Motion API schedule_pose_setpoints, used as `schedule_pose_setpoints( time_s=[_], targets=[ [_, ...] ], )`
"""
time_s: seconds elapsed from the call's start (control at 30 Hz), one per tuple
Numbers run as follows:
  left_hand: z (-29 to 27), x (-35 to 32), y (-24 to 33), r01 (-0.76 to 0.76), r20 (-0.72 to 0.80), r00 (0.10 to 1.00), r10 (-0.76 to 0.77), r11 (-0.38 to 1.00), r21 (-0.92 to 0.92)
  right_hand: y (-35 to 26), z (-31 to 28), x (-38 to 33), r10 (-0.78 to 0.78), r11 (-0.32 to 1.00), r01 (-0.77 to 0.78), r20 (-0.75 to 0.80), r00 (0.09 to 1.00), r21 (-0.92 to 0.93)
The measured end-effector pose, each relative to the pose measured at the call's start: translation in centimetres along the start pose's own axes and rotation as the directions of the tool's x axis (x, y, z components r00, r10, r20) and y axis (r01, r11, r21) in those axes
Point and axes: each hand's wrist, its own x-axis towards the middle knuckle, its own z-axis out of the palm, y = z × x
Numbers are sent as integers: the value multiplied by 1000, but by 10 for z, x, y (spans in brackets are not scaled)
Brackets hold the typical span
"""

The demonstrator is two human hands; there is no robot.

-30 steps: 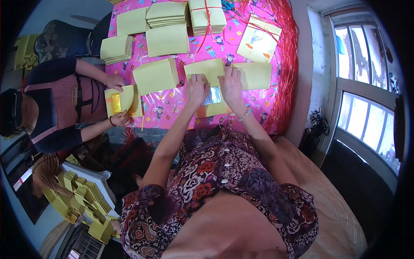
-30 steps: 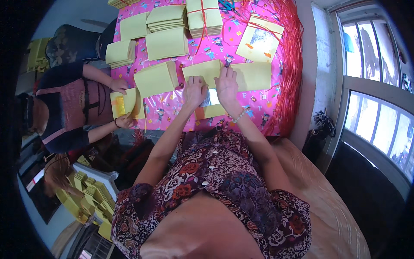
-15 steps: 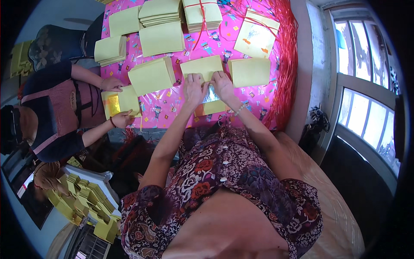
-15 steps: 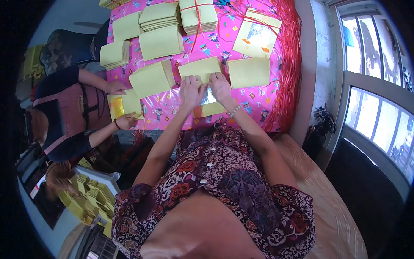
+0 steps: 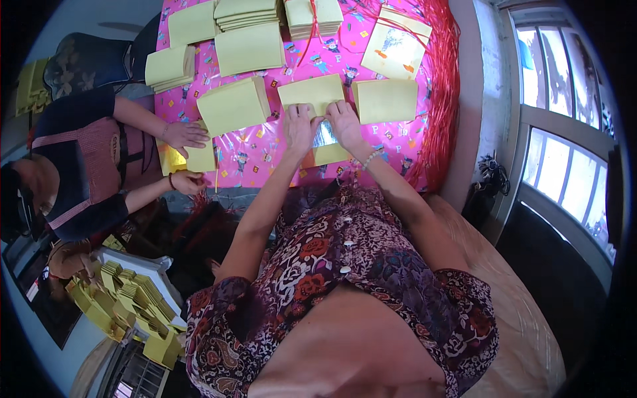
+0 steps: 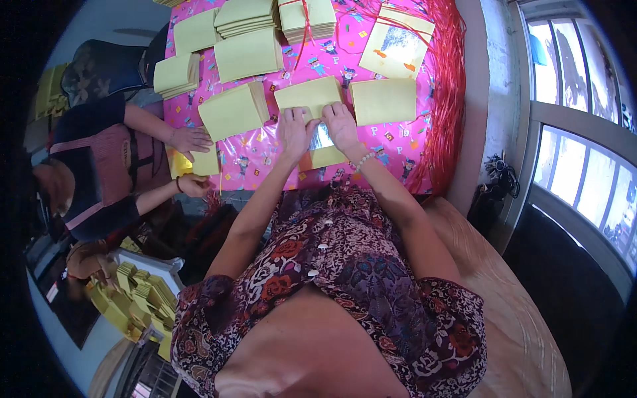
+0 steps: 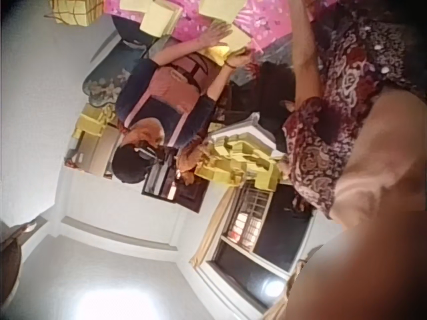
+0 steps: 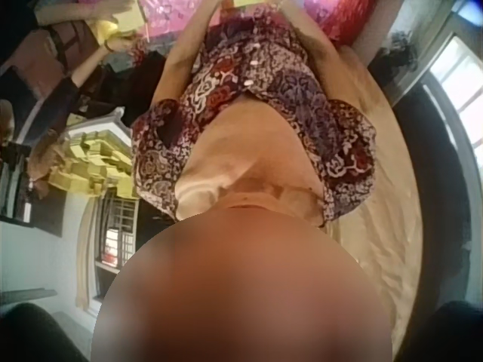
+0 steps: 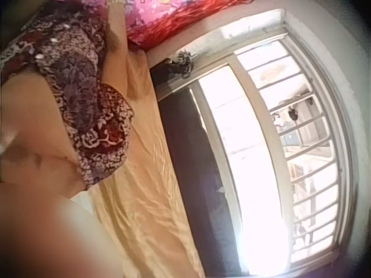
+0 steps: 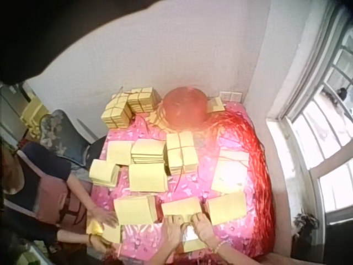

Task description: Bundling stacks of yellow joss paper with red string.

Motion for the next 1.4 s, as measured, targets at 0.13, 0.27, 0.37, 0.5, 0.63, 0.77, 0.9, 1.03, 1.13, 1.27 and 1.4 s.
schedule_pose_setpoints(
  time_s=[0.13,0.27,0.37,0.5,0.63,0.77,0.9,1.03,1.13,1.27,1.4],
  targets=[
    [-5,-2,-12,1,6,1000,0,996,-89,3,0,-2,-24,1000,24,46,999,-5],
    [-6,-4,-21,102,88,992,-88,981,-162,4,1,-2,35,999,-37,56,998,29],
    [-5,-4,-24,85,91,993,-70,980,-179,3,0,-2,3,999,0,68,998,-36],
    [-11,-7,-35,31,97,995,-12,980,-196,0,1,0,58,994,-46,120,991,-102],
    [-13,-10,-43,7,109,994,19,972,-234,-2,3,1,94,988,-79,113,989,-132],
    [-13,-9,-50,-22,107,992,70,917,-398,-2,3,3,119,990,-110,107,987,-85],
    [-14,-10,-57,-83,103,984,142,895,-437,-10,4,3,173,981,-162,97,980,-106],
    [-15,-11,-63,-90,124,978,168,877,-472,-8,4,3,176,979,-164,95,980,-118],
    [-15,-10,-66,-74,137,977,166,855,-513,1,3,4,136,991,-135,109,985,-15],
    [-14,-10,-69,-116,108,975,192,865,-489,5,4,2,92,995,-94,36,995,36],
    [-16,-11,-72,-58,122,982,143,848,-527,8,1,-2,105,977,-102,-3,994,190]
  ],
)
